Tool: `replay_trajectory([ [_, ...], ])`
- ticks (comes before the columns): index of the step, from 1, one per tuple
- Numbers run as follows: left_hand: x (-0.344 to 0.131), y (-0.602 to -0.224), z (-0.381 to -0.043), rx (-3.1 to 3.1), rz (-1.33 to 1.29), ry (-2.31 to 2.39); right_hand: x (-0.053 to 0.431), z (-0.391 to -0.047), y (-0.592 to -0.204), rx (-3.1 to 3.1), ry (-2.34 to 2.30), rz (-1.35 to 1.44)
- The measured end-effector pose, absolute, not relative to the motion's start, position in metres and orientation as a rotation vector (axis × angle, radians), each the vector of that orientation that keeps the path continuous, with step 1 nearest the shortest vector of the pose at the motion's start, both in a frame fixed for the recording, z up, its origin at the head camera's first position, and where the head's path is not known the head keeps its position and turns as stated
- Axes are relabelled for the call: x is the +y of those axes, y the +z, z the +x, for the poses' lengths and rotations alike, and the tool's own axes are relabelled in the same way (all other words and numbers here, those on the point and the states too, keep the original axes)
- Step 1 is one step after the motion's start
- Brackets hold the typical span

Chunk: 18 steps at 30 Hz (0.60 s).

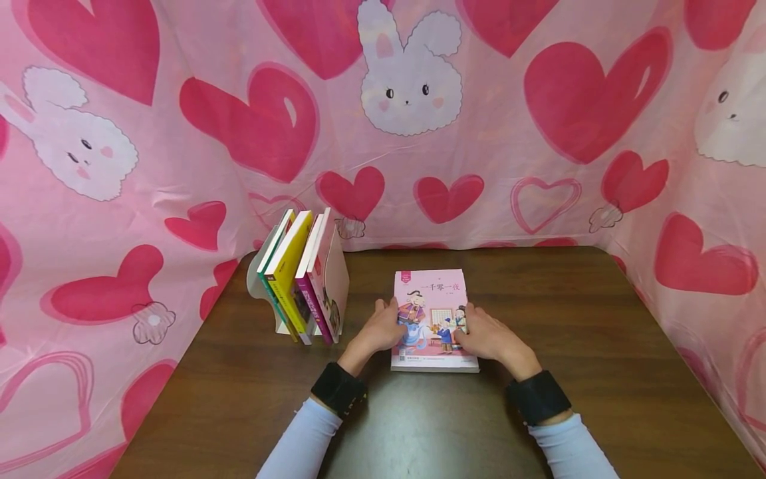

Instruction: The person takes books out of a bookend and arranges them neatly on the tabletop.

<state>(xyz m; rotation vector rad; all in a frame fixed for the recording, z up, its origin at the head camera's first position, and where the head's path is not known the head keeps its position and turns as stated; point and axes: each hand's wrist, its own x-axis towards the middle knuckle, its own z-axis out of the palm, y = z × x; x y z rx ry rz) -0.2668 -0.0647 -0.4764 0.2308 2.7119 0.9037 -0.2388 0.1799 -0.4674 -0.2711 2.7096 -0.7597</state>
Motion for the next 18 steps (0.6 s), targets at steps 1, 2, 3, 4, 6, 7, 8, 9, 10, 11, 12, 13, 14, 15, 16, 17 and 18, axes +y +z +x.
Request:
replay_trajectory([
  [1,-0.065,-0.477,-0.267,2.716,0.236,0.904,0.18,-0.239,-0.468,2.709,-0.761,-0.274],
  [2,-0.065,-0.477,-0.266,2.718,0.243,0.905,0.18,-0.239,-0.468,2.706,-0.762,-0.275],
  [3,-0.065,-0.477,-0.266,2.719,0.25,0.906,0.181,-0.239,-0.467,2.707,-0.756,-0.282],
  [4,-0.066,-0.477,-0.266,2.722,0.261,0.91,0.181,-0.239,-0.467,2.706,-0.753,-0.285],
  [6,-0.068,-0.478,-0.265,2.726,0.284,0.914,0.182,-0.239,-0.466,2.702,-0.747,-0.289],
  [7,-0.069,-0.478,-0.265,2.726,0.296,0.916,0.182,-0.239,-0.466,2.699,-0.748,-0.288],
  [8,-0.071,-0.479,-0.263,2.726,0.307,0.916,0.182,-0.239,-0.466,2.698,-0.745,-0.288],
  [9,-0.072,-0.479,-0.262,2.727,0.316,0.921,0.183,-0.239,-0.465,2.698,-0.742,-0.29],
  [10,-0.075,-0.479,-0.261,2.73,0.327,0.925,0.183,-0.239,-0.465,2.698,-0.744,-0.289],
  [11,-0.077,-0.479,-0.259,2.731,0.332,0.922,0.183,-0.239,-0.465,2.699,-0.743,-0.292],
  [12,-0.079,-0.479,-0.257,2.736,0.344,0.925,0.183,-0.239,-0.465,2.703,-0.74,-0.299],
  [13,-0.082,-0.478,-0.254,2.74,0.355,0.925,0.183,-0.239,-0.465,2.705,-0.74,-0.305],
  [14,-0.084,-0.478,-0.252,2.747,0.368,0.924,0.182,-0.239,-0.465,2.708,-0.738,-0.31],
  [15,-0.087,-0.478,-0.249,2.753,0.382,0.916,0.182,-0.239,-0.465,2.711,-0.736,-0.314],
  [16,-0.09,-0.477,-0.247,2.759,0.396,0.907,0.182,-0.238,-0.465,2.713,-0.735,-0.317],
  [17,-0.093,-0.477,-0.244,2.763,0.408,0.896,0.182,-0.238,-0.465,2.715,-0.734,-0.319],
  [18,-0.096,-0.477,-0.242,2.767,0.421,0.89,0.182,-0.238,-0.465,2.716,-0.735,-0.321],
])
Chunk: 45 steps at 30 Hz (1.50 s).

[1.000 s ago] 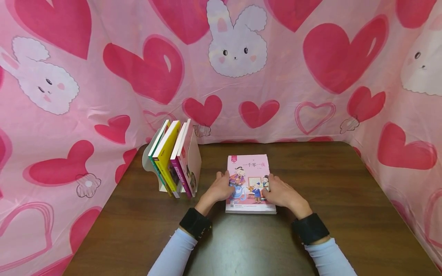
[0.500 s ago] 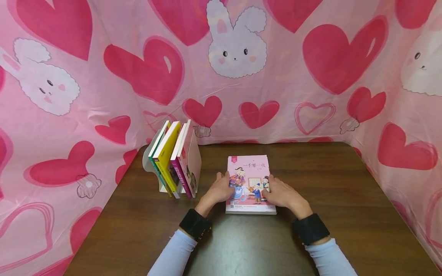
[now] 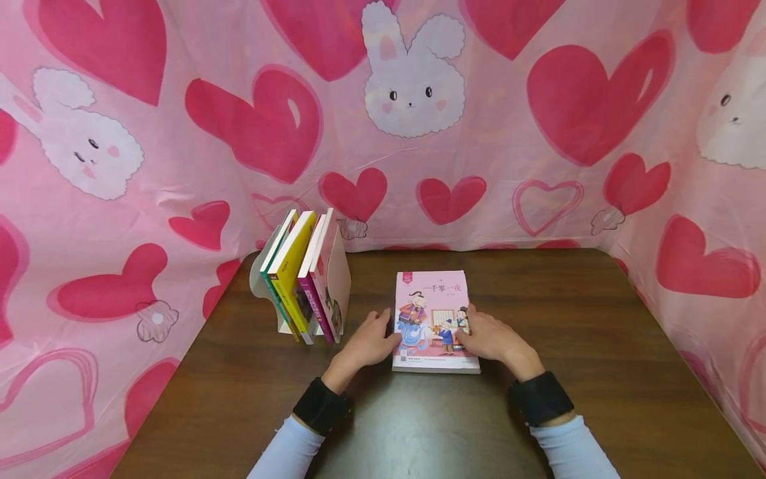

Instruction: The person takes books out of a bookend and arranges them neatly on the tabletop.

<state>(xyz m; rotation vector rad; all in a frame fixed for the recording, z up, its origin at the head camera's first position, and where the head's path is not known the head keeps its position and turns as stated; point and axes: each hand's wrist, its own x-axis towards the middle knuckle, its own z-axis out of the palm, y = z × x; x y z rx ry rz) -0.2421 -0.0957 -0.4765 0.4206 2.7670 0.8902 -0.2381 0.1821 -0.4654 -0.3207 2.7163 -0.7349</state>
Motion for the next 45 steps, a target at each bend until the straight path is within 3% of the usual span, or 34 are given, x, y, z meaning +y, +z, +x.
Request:
replay_trajectory([
  [7,-0.116,-0.472,-0.226,2.759,0.428,0.861,0.182,-0.239,-0.467,2.724,-0.708,-0.323],
  [22,-0.16,-0.46,-0.188,2.788,0.175,1.118,0.18,-0.24,-0.469,2.718,-0.725,-0.341],
  [45,-0.233,-0.445,-0.182,3.002,-0.253,1.224,0.182,-0.24,-0.466,2.699,-0.72,-0.326],
])
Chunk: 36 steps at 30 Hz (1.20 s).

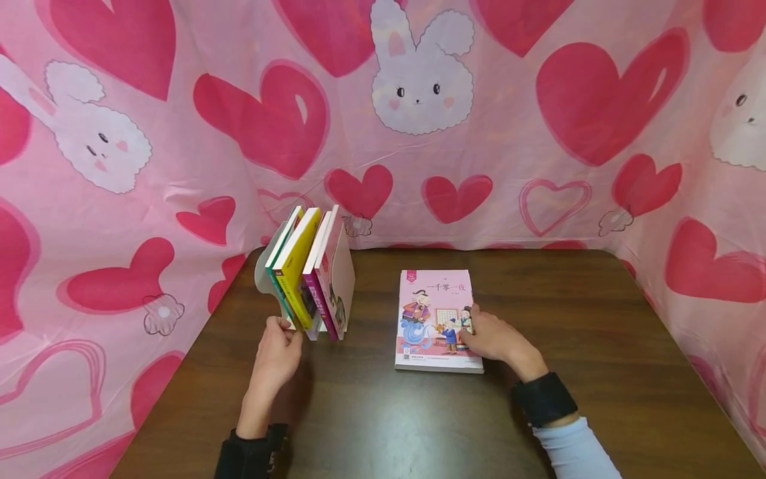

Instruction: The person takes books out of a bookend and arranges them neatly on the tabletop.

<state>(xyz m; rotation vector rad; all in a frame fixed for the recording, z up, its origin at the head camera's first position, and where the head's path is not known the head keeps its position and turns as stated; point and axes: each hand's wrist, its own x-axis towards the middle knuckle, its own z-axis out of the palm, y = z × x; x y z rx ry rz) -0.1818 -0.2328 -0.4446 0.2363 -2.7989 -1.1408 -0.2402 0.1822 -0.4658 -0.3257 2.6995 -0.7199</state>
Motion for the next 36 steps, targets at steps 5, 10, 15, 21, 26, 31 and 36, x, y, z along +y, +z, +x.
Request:
replay_trajectory([
  [5,-0.237,-0.449,-0.189,-2.808,0.27,-1.134,0.182,-0.239,-0.467,2.693,-0.722,-0.324],
  [10,-0.239,-0.452,-0.197,-2.786,0.232,-1.126,0.181,-0.239,-0.467,2.691,-0.723,-0.32],
  [15,-0.241,-0.454,-0.202,-2.756,0.219,-1.138,0.182,-0.24,-0.467,2.69,-0.725,-0.323],
  [21,-0.242,-0.456,-0.21,-2.735,0.21,-1.131,0.183,-0.241,-0.466,2.692,-0.728,-0.328],
  [26,-0.244,-0.459,-0.216,-2.742,0.212,-1.108,0.182,-0.241,-0.466,2.69,-0.727,-0.32],
  [31,-0.247,-0.462,-0.217,-2.762,0.213,-1.113,0.182,-0.241,-0.466,2.691,-0.723,-0.32],
  [36,-0.247,-0.464,-0.219,-2.775,0.202,-1.101,0.182,-0.241,-0.468,2.696,-0.716,-0.323],
])
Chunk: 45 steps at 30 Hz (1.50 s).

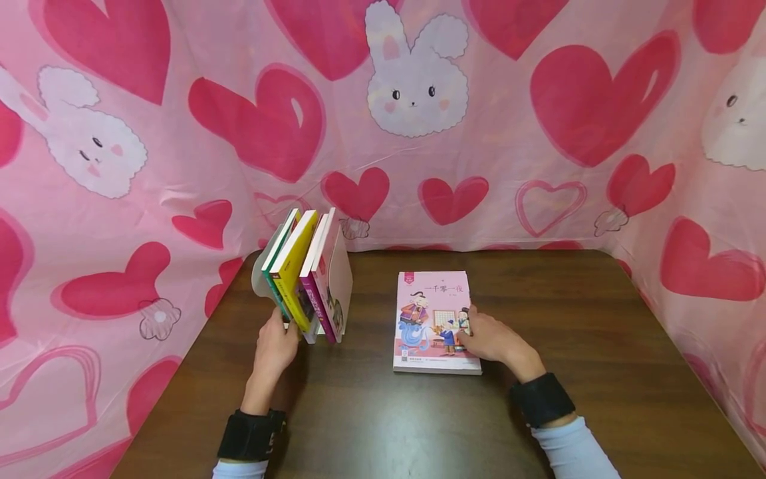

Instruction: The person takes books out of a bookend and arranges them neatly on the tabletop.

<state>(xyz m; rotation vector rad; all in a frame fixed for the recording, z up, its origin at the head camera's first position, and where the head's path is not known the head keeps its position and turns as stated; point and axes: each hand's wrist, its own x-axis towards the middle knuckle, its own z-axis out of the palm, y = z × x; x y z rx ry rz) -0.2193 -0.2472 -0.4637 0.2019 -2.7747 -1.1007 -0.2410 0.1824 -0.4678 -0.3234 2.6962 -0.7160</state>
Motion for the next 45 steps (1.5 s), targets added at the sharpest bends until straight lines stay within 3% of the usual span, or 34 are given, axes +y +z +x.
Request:
replay_trajectory([
  [30,-0.243,-0.457,-0.199,-2.82,0.237,-1.054,0.183,-0.24,-0.467,2.682,-0.727,-0.299],
  [45,-0.246,-0.454,-0.206,-2.732,0.193,-1.119,0.182,-0.241,-0.468,2.688,-0.723,-0.313],
])
